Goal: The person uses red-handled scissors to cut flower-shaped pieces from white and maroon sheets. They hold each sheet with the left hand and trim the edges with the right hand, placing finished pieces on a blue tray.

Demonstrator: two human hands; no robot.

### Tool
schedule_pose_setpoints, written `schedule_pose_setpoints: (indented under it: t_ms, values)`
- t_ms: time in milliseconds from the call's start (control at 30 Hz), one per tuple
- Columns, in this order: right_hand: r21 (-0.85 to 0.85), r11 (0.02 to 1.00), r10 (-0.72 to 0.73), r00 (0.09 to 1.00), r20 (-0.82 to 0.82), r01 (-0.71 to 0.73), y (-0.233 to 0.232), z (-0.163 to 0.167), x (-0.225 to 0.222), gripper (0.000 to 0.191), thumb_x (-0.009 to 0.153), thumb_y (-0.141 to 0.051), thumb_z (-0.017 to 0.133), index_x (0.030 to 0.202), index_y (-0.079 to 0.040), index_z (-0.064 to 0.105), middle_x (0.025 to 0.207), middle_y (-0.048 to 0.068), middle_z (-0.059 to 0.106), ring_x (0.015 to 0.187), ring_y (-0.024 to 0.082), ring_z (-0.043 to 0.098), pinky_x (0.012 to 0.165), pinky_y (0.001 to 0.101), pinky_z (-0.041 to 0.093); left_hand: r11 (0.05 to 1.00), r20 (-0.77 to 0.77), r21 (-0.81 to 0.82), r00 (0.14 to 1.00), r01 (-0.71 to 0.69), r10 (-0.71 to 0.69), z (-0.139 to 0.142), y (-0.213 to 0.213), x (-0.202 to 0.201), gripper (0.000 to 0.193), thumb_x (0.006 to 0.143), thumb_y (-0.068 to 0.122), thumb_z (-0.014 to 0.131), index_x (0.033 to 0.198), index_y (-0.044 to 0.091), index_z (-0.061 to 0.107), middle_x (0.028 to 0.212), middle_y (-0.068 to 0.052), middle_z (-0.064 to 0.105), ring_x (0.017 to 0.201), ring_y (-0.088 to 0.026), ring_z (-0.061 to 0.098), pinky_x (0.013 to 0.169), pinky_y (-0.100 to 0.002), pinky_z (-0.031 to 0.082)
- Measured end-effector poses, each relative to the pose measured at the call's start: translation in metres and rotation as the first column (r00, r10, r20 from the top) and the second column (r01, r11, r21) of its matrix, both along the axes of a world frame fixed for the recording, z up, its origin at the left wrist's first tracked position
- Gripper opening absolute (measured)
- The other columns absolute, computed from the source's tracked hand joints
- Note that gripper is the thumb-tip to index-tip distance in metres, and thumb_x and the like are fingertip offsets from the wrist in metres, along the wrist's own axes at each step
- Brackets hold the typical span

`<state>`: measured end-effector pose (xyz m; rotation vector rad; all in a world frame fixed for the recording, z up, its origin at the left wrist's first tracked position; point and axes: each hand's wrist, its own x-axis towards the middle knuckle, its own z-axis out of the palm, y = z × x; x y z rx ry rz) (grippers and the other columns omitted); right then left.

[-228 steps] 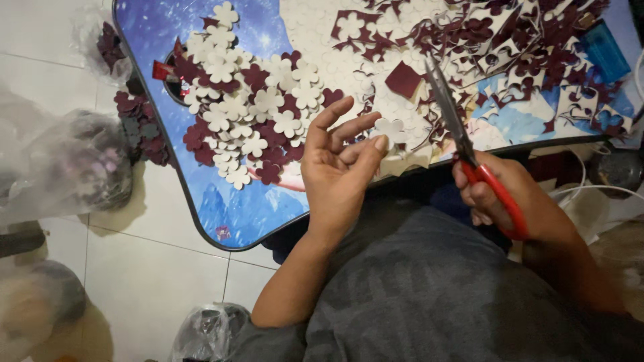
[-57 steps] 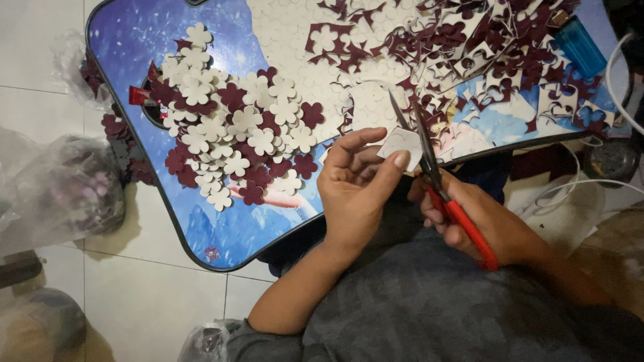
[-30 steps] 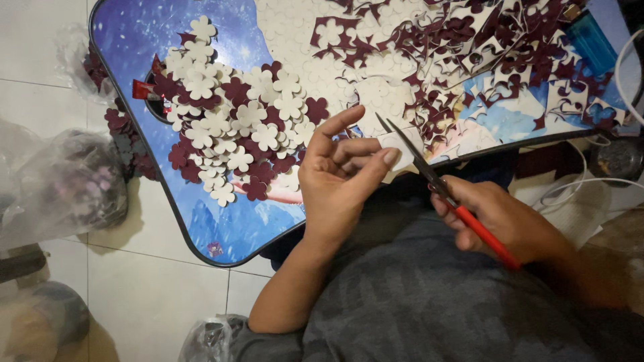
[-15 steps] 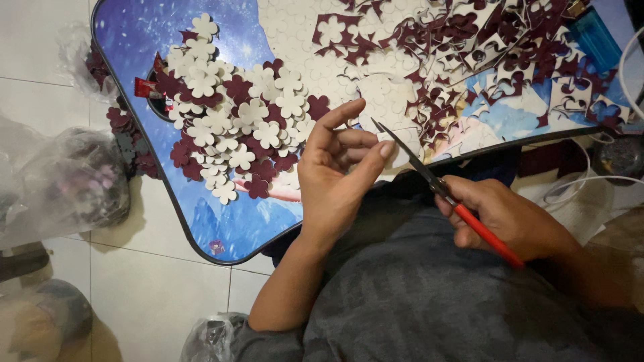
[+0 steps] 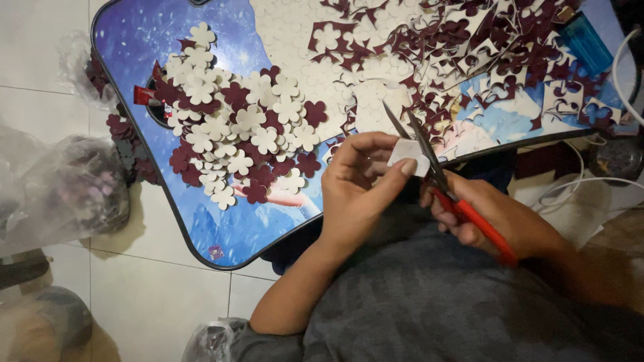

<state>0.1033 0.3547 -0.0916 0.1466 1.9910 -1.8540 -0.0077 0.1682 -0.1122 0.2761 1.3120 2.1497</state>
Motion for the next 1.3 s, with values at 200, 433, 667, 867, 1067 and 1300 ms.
schedule_pose_setpoints:
  t_ms: [200,433,667,867,1067,1300]
  values:
    - [-0.014,1.0,0.012,0.997,0.079,-0.011,0.001,-0.003,-0.001,0.106,0.063,-0.097,0.05,0.116,-0.005,0.055,0.072,0.0,0.046,0.058,0.011,0.044,0.05,0.0269,0.039,1.0,0.042,0.018,0.999,0.005,-0.005,-0.008,0.002,0.001,0.018,0.103,0.005,0.071,0.117,-0.003,0.064,0.107,-0.008,0.073,0.097,-0.01,0.069,0.088,-0.025,0.056]
    - [-0.119,0.991,-0.055,0.996,0.064,0.063,-0.006,-0.01,0.001,0.108,0.065,-0.097,0.054,0.115,-0.002,0.054,0.073,0.001,0.045,0.063,0.011,0.044,0.057,0.0291,0.044,0.995,0.093,0.084,0.994,0.045,-0.053,-0.014,0.005,0.006,0.015,0.102,0.009,0.072,0.11,-0.001,0.063,0.101,-0.007,0.074,0.093,-0.01,0.069,0.086,-0.026,0.058]
    - [0.014,0.996,-0.085,0.996,0.003,0.085,-0.009,-0.014,0.005,0.107,0.065,-0.099,0.045,0.116,-0.005,0.053,0.074,-0.001,0.048,0.06,0.01,0.046,0.055,0.0283,0.044,0.997,0.106,0.054,0.993,0.05,-0.056,-0.018,0.006,0.013,0.012,0.102,0.005,0.072,0.108,0.0,0.064,0.1,-0.006,0.073,0.091,-0.008,0.067,0.083,-0.025,0.056]
    - [0.103,0.992,-0.067,0.994,-0.083,0.076,-0.006,-0.026,0.008,0.101,0.071,-0.098,0.043,0.112,-0.005,0.053,0.073,-0.001,0.05,0.063,0.01,0.05,0.057,0.028,0.047,0.995,0.118,0.095,0.992,0.035,-0.046,-0.022,0.009,0.013,0.011,0.102,0.004,0.073,0.107,0.0,0.063,0.1,-0.006,0.073,0.091,-0.008,0.066,0.083,-0.024,0.055]
    - [0.075,0.993,-0.089,0.994,-0.06,0.094,-0.005,-0.032,0.011,0.098,0.07,-0.094,0.052,0.108,-0.004,0.054,0.07,0.0,0.051,0.061,0.011,0.052,0.055,0.0294,0.049,0.997,0.09,0.08,0.996,0.001,-0.008,-0.017,0.009,0.01,0.015,0.102,0.003,0.071,0.114,-0.001,0.063,0.102,-0.006,0.072,0.094,-0.01,0.068,0.086,-0.024,0.056]
    - [0.013,0.998,-0.068,0.998,-0.004,0.068,-0.005,-0.018,0.009,0.113,0.069,-0.093,0.055,0.139,-0.005,0.042,0.078,0.001,0.049,0.067,0.012,0.047,0.054,0.03,0.044,0.999,0.078,0.014,0.996,0.034,-0.035,-0.004,0.007,0.004,0.021,0.099,0.004,0.074,0.118,-0.002,0.065,0.104,-0.008,0.073,0.094,-0.011,0.069,0.086,-0.025,0.057]
